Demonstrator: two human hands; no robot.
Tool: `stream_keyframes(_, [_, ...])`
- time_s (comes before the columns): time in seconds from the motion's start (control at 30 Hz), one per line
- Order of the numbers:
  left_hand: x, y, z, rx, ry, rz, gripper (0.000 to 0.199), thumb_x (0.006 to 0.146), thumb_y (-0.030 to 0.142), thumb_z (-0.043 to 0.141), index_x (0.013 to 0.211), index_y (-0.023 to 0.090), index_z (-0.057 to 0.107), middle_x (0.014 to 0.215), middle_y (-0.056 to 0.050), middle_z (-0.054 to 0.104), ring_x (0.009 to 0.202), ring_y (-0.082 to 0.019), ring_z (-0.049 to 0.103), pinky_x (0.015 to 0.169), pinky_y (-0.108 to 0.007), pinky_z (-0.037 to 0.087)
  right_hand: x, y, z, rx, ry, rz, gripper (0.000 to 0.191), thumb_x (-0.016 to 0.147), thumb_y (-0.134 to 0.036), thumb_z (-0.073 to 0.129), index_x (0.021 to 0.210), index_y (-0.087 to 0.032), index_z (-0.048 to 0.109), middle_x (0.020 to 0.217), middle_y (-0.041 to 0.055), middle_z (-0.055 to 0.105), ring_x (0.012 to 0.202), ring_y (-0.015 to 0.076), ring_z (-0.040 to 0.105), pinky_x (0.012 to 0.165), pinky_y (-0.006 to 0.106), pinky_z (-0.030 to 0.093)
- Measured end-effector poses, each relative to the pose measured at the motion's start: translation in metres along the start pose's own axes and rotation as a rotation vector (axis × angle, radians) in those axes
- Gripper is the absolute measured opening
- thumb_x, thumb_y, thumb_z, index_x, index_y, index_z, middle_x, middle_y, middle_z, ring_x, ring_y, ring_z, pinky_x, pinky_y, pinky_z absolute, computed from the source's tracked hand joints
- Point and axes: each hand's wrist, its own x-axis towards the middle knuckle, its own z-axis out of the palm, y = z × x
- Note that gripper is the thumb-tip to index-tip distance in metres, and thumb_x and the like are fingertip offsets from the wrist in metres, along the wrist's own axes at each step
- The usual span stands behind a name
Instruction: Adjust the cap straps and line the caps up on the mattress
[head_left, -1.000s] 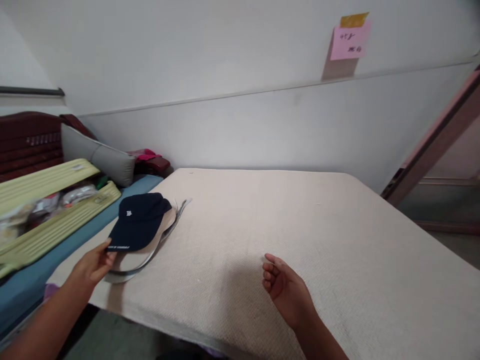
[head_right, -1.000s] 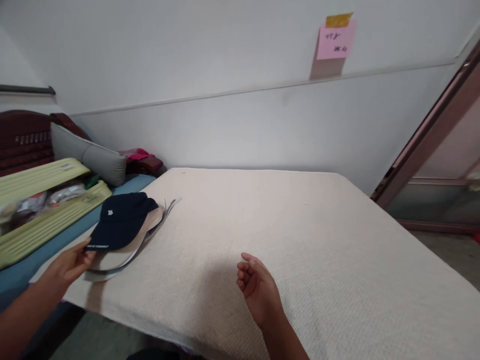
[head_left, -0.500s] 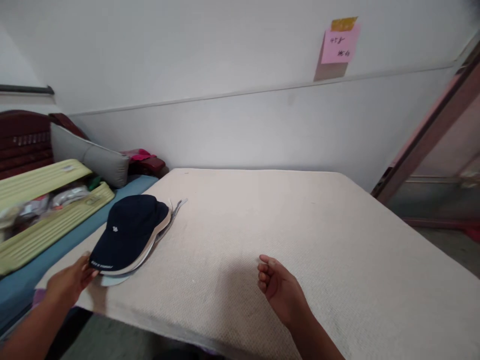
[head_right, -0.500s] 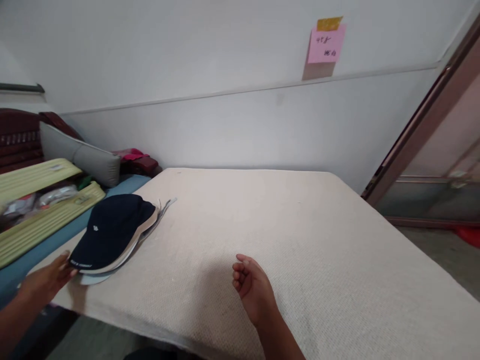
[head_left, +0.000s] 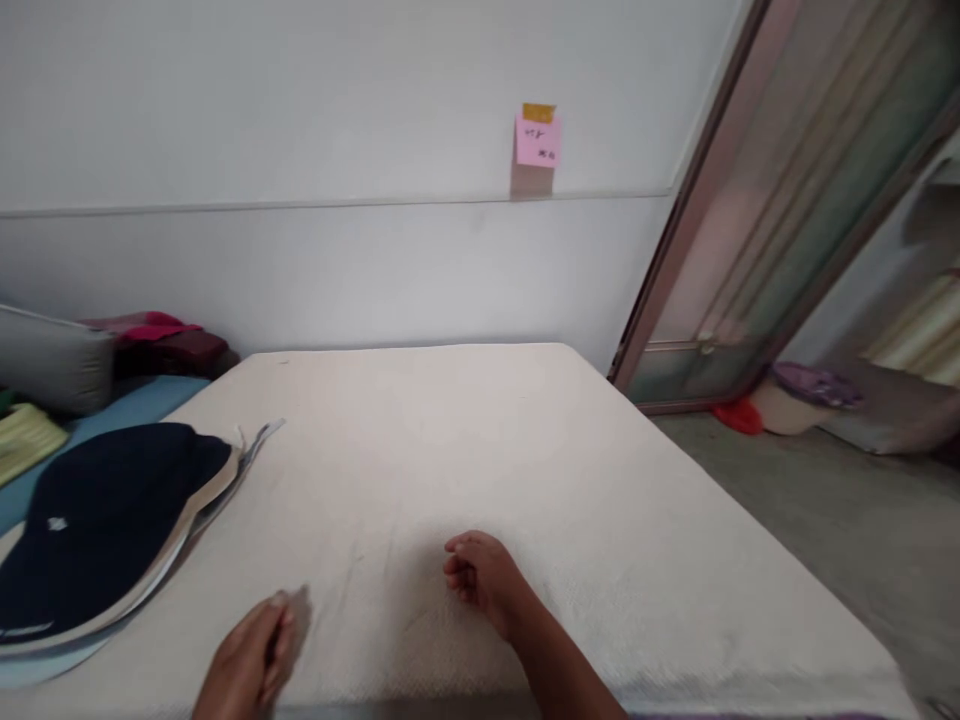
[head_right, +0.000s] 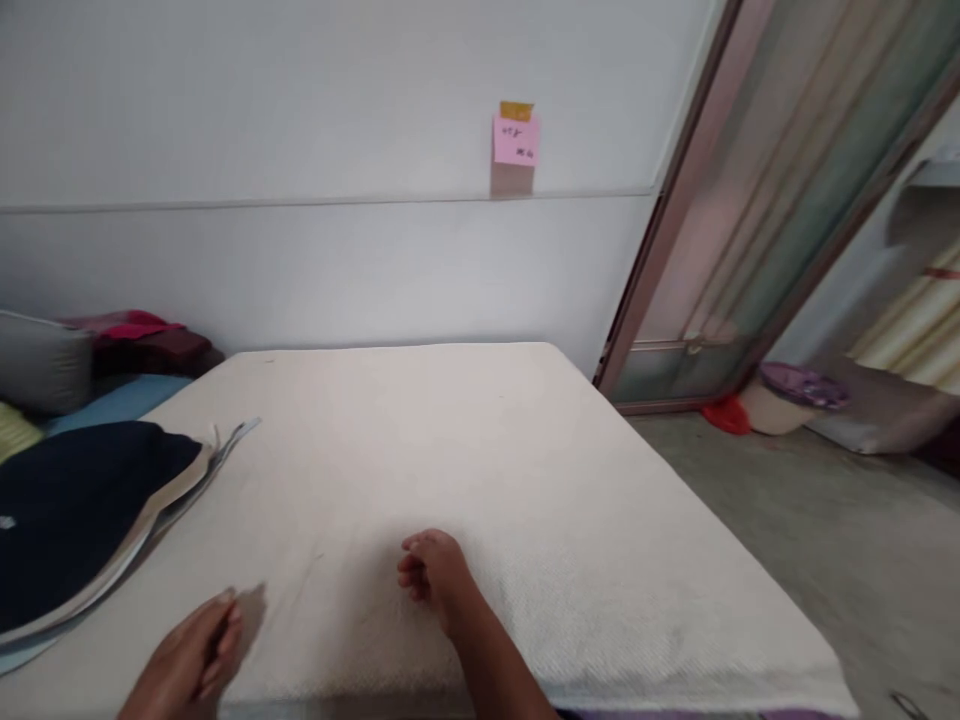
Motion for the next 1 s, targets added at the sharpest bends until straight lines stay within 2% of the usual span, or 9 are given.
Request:
stream_keyframes(0.1, [-0.007,0.042,0.066,-0.027,-0.176,0.078,0.046,0.081,0.058,0.047,0.060,0.017,0.053,0.045,0.003,0.043,0.042,-0.009,0.035,0.042,-0.020,0.029,-0.006,-0.015,-0.010,-0.076,-0.017,-0.134,0.030,0.076,-0.044,0.056,0.076,-0.014,0.056,0.063,0.0030,0.059,0.050,0.0114,0.055,0.046,0.022,0.033])
stream_keyframes(0.17, [-0.010,0.074,0.098,-0.145,-0.305,0.090,0.052,0.082,0.063,0.036,0.063,0.017,0.053,0.041,0.005,0.037,0.038,-0.007,0.026,0.039,-0.020,0.021,-0.014,-0.033,-0.015,-0.061,-0.011,-0.230,0.046,0.080,-0.058,0.047,0.070,-0.014,0.055,0.059,0.0023,0.056,0.047,0.0112,0.053,0.045,0.023,0.033])
stream_keyframes(0.23, [-0.015,0.107,0.119,-0.298,-0.440,0.087,0.062,0.081,0.069,0.026,0.059,0.017,0.050,0.039,0.007,0.029,0.035,-0.006,0.015,0.038,-0.020,0.012,-0.026,-0.057,-0.016,-0.005,0.001,-0.347,0.058,0.081,-0.068,0.036,0.065,-0.014,0.054,0.053,0.0010,0.051,0.043,0.0102,0.048,0.044,0.023,0.032])
stream_keyframes(0.3, [-0.021,0.136,0.130,-0.422,-0.502,0.102,0.070,0.075,0.077,0.018,0.058,0.017,0.049,0.039,0.006,0.031,0.035,-0.005,0.014,0.038,-0.020,0.010,-0.042,-0.083,-0.015,0.012,0.007,-0.477,0.066,0.080,-0.072,0.028,0.061,-0.014,0.053,0.050,0.0001,0.047,0.040,0.0083,0.042,0.043,0.023,0.029])
stream_keyframes(0.4, [-0.028,0.165,0.133,-0.473,-0.549,0.141,0.079,0.068,0.083,0.009,0.056,0.016,0.049,0.039,0.004,0.033,0.035,-0.005,0.018,0.038,-0.020,0.011,-0.063,-0.114,-0.008,-0.042,-0.015,-0.656,0.073,0.078,-0.077,0.022,0.058,-0.015,0.053,0.047,-0.0007,0.043,0.040,0.0075,0.038,0.043,0.023,0.027])
stream_keyframes(0.47, [-0.029,0.170,0.131,-0.464,-0.555,0.132,0.080,0.066,0.084,0.007,0.054,0.016,0.049,0.038,0.004,0.032,0.034,-0.005,0.017,0.038,-0.020,0.011,-0.070,-0.124,-0.004,-0.069,-0.004,-0.701,0.074,0.077,-0.078,0.020,0.057,-0.015,0.053,0.048,-0.0004,0.043,0.041,0.0077,0.037,0.043,0.023,0.026])
stream_keyframes(0.6, [-0.022,0.158,0.127,-0.439,-0.543,0.060,0.078,0.066,0.084,0.009,0.052,0.017,0.046,0.037,0.006,0.029,0.034,-0.004,0.013,0.037,-0.020,0.007,-0.066,-0.121,-0.001,-0.067,0.047,-0.682,0.074,0.077,-0.078,0.018,0.055,-0.015,0.051,0.046,-0.0010,0.041,0.039,0.0075,0.035,0.042,0.023,0.025])
stream_keyframes(0.7, [-0.017,0.151,0.124,-0.413,-0.537,0.064,0.078,0.066,0.084,0.009,0.052,0.018,0.046,0.036,0.006,0.029,0.034,-0.005,0.012,0.037,-0.021,0.006,-0.062,-0.117,-0.002,-0.074,0.056,-0.671,0.074,0.077,-0.078,0.019,0.055,-0.015,0.051,0.047,-0.0009,0.041,0.040,0.0075,0.035,0.042,0.022,0.025])
stream_keyframes(1.0, [-0.025,0.160,0.120,-0.392,-0.481,0.121,0.078,0.067,0.084,0.008,0.051,0.018,0.046,0.037,0.006,0.028,0.035,-0.005,0.013,0.038,-0.022,0.007,-0.068,-0.120,0.000,-0.069,0.067,-0.662,0.074,0.076,-0.079,0.020,0.054,-0.015,0.051,0.046,-0.0011,0.041,0.040,0.0072,0.035,0.042,0.022,0.025])
